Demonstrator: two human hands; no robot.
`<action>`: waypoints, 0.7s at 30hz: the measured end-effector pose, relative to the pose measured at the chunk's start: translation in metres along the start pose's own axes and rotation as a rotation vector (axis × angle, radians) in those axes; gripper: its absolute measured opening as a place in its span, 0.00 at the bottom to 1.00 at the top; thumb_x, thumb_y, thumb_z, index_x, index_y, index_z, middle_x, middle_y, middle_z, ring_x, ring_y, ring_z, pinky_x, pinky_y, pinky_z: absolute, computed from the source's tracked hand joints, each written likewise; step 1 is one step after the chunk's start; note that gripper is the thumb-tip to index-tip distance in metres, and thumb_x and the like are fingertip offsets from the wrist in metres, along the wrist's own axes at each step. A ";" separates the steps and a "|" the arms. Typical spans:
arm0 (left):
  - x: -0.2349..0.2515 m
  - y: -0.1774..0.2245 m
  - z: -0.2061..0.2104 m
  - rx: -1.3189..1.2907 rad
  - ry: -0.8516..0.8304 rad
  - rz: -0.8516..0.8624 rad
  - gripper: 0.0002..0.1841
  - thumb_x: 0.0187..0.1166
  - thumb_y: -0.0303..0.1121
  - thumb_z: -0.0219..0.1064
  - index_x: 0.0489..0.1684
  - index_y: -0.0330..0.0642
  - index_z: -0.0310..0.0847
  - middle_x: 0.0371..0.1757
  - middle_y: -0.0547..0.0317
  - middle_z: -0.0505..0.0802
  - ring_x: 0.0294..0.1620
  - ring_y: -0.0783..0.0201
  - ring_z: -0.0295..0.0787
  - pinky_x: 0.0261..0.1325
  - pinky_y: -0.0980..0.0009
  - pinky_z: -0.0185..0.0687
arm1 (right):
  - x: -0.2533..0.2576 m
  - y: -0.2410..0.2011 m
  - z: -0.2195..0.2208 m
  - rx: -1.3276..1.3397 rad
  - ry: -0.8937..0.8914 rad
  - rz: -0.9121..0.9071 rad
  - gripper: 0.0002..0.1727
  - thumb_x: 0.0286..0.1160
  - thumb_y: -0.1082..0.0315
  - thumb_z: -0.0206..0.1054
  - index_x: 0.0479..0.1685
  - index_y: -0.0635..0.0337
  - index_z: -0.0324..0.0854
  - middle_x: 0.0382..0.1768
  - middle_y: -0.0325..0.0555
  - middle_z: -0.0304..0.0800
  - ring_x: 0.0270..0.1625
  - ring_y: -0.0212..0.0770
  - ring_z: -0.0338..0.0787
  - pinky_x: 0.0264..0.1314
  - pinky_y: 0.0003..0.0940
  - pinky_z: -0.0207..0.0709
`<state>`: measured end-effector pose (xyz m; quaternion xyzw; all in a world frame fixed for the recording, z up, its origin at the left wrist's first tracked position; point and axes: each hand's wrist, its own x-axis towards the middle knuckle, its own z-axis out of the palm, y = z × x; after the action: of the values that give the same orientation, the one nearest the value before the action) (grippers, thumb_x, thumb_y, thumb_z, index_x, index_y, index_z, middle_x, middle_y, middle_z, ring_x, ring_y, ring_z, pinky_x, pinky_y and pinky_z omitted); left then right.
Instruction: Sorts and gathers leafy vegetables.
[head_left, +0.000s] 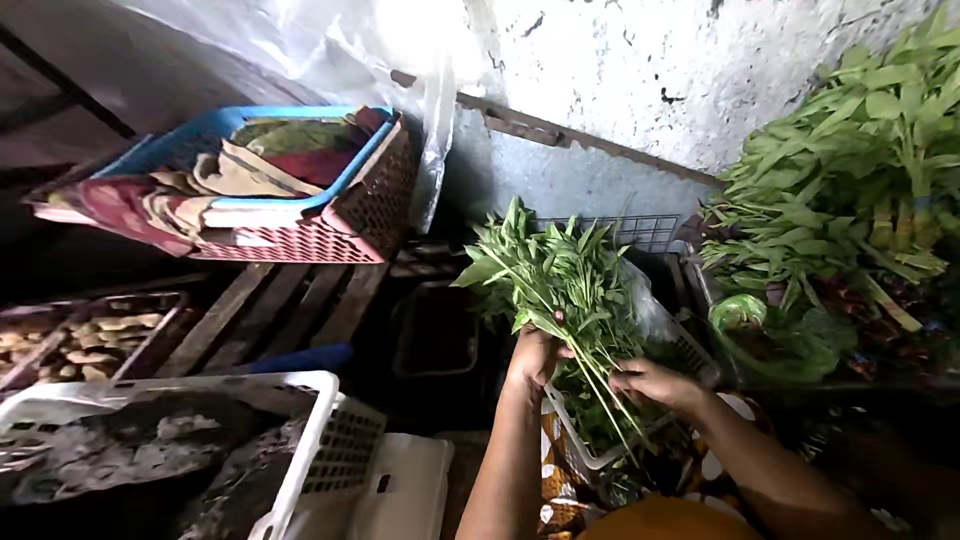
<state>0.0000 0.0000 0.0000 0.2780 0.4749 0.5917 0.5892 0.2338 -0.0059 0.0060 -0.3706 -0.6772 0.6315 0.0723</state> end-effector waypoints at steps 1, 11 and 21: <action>0.000 -0.003 -0.003 0.008 0.007 -0.003 0.09 0.92 0.29 0.51 0.51 0.36 0.77 0.32 0.51 0.91 0.23 0.62 0.88 0.23 0.67 0.87 | 0.018 0.032 -0.001 0.116 0.057 -0.101 0.17 0.92 0.63 0.51 0.49 0.64 0.84 0.38 0.39 0.90 0.33 0.27 0.82 0.38 0.24 0.76; -0.005 -0.046 0.025 0.027 0.214 -0.001 0.12 0.89 0.24 0.56 0.65 0.29 0.71 0.39 0.46 0.90 0.29 0.58 0.90 0.29 0.63 0.90 | 0.032 0.022 0.030 0.384 0.429 0.067 0.22 0.98 0.54 0.42 0.74 0.60 0.65 0.28 0.40 0.75 0.21 0.32 0.73 0.23 0.27 0.71; -0.021 -0.086 0.040 -0.147 0.204 0.138 0.13 0.93 0.28 0.50 0.47 0.28 0.80 0.39 0.48 0.93 0.41 0.59 0.92 0.51 0.63 0.89 | 0.047 0.036 0.038 -0.085 0.582 -0.032 0.25 0.95 0.58 0.47 0.78 0.67 0.71 0.62 0.60 0.87 0.61 0.48 0.90 0.69 0.47 0.81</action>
<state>0.0759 -0.0233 -0.0558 0.2044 0.4674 0.6893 0.5145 0.1936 -0.0106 -0.0517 -0.5282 -0.6594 0.4687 0.2577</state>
